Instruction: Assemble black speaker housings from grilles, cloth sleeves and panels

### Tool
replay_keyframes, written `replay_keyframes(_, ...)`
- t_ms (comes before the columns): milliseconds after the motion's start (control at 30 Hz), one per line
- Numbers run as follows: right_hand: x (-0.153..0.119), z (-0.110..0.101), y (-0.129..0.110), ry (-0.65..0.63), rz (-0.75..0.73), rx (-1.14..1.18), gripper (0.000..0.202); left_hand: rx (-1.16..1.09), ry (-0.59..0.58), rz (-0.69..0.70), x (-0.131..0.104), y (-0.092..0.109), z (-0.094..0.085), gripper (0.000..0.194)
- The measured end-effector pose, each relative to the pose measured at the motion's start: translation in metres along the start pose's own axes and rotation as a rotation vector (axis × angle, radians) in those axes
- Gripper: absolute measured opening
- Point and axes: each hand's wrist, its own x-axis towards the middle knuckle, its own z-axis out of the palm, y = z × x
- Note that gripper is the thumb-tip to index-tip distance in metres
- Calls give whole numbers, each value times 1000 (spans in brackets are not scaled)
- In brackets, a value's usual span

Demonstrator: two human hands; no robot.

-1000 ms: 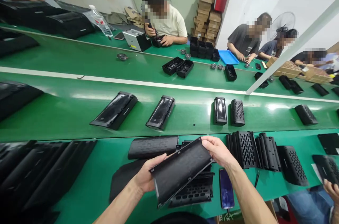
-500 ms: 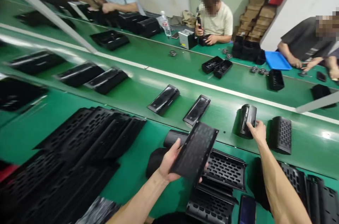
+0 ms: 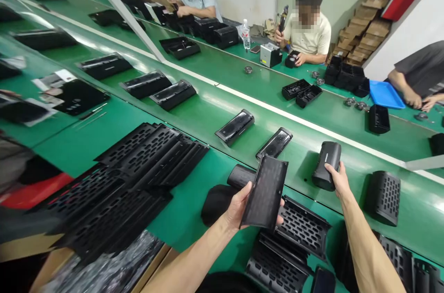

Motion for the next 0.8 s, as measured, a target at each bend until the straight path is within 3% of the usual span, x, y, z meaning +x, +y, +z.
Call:
replay_keyframes(100, -41, -22, -30, -88, 40, 129, 97, 11, -36, 34, 4, -8, -4, 74)
replay_keyframes(233, -117, -59, -77, -170, -63, 182, 102, 24, -84, 51, 10, -16, -2, 73)
replay_keyframes(333, -170, -76, -103, -226, -147, 143, 100, 36, -115, 57, 16, -20, 9, 78)
replay_keyframes(433, -210, -81, -119, -324, -165, 81, 102, 34, -129, 103, 19, -26, 25, 76)
replay_keyframes(600, -250, -74, -136, -320, -321, -81, 98, 31, -105, 237, 22, -37, 40, 53)
replay_keyframes(800, -262, -67, -139, -252, -448, -215, 96, 45, -206, 278, 25, -42, 46, 54)
